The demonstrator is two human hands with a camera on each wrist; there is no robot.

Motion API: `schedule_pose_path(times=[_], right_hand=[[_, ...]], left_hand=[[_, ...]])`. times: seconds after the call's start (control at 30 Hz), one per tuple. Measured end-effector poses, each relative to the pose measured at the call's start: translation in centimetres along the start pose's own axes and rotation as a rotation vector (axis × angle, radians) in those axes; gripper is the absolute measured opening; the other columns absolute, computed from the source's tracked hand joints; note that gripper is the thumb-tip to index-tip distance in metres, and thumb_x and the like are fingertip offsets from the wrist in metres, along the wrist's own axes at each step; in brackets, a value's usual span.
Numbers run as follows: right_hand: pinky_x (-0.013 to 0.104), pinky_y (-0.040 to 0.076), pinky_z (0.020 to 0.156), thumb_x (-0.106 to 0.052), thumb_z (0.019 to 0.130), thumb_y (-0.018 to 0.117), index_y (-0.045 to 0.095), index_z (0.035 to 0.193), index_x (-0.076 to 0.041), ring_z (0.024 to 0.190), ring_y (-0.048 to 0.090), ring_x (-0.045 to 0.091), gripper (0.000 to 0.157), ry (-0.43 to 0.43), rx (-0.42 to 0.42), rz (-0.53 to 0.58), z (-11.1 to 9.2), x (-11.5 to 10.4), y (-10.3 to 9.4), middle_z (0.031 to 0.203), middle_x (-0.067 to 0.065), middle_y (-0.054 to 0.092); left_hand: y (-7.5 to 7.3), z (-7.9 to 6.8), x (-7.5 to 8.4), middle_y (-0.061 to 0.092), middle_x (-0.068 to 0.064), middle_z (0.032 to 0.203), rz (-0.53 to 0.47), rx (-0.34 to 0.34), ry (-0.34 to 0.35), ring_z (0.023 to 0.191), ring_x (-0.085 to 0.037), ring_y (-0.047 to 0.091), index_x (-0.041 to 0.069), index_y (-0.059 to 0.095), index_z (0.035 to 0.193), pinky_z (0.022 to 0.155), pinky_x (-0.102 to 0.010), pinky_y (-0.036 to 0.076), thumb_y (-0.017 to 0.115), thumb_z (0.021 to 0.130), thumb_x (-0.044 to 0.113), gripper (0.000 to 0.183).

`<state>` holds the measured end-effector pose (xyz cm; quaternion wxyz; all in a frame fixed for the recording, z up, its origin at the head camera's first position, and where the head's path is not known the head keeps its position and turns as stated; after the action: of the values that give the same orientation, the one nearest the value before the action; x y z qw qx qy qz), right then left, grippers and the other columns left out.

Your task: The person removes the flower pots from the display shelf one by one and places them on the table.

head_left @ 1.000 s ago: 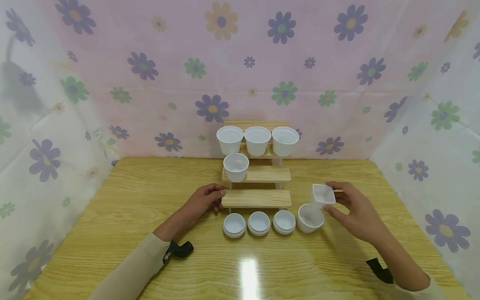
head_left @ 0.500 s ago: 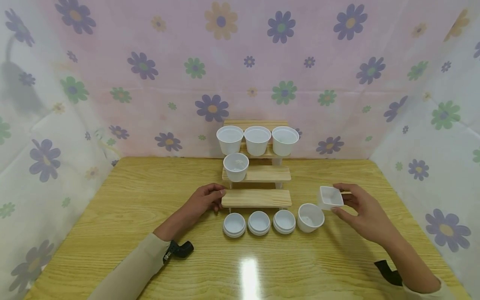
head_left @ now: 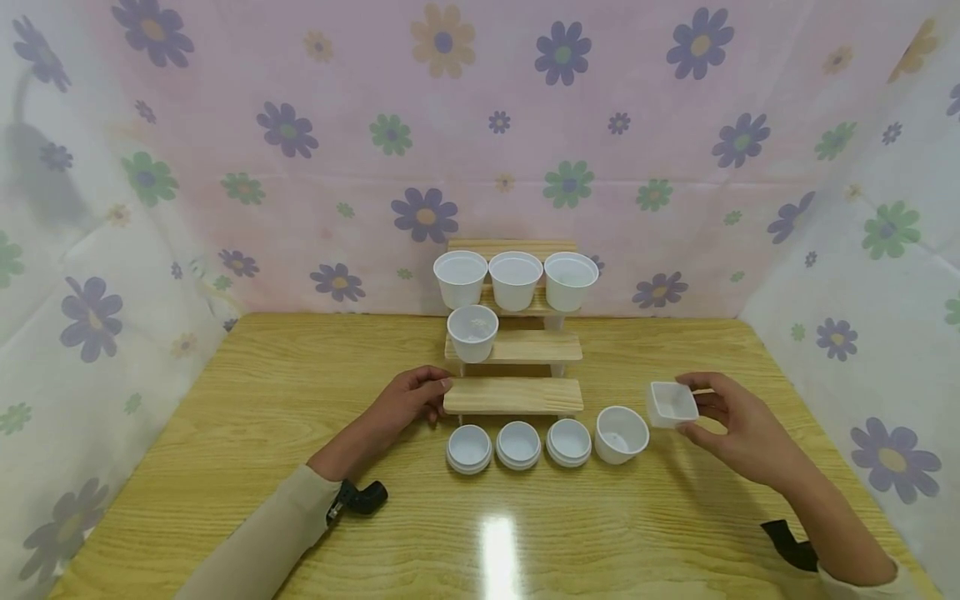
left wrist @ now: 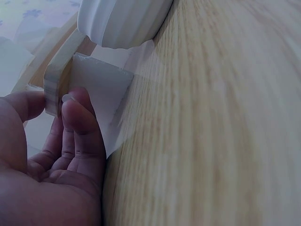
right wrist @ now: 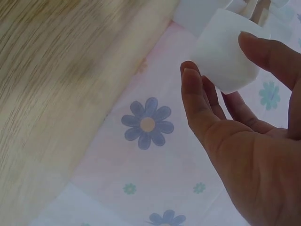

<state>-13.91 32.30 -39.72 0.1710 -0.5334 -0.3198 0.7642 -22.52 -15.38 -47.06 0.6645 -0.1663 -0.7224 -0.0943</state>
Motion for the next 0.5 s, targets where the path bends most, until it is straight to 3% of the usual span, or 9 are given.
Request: schedule_pose_path(times=[0.23, 0.5], right_hand=[[0.022, 0.059, 0.087, 0.0, 0.093, 0.081, 0.054, 0.141, 0.003, 0.108, 0.068, 0.006, 0.055, 0.048, -0.065, -0.011, 0.1, 0.4, -0.1, 0.131, 0.02, 0.062], [0.025, 0.06, 0.086, 0.0, 0.092, 0.081, 0.055, 0.138, 0.003, 0.109, 0.07, 0.017, 0.053, 0.068, -0.126, 0.01, 0.2, 1.2, 0.2, 0.131, 0.019, 0.063]], left_hand=[[-0.1, 0.0, 0.0, 0.063, -0.009, 0.088, -0.013, -0.006, -0.008, 0.079, -0.02, 0.062, -0.001, 0.063, 0.131, 0.068, -0.029, 0.056, 0.06, 0.11, 0.027, 0.035], [-0.1, 0.0, -0.1, 0.062, -0.008, 0.088, -0.002, -0.014, -0.004, 0.08, -0.02, 0.062, -0.002, 0.062, 0.132, 0.069, -0.029, 0.055, 0.06, 0.11, 0.028, 0.037]])
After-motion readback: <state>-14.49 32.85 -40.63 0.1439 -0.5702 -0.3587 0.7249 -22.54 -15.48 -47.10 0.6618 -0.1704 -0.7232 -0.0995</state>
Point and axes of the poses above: each hand's wrist, its own z-axis towards the middle knuckle, its own y-axis out of the palm, x = y × z, the point moved 1 cm from there along z, towards the middle knuckle
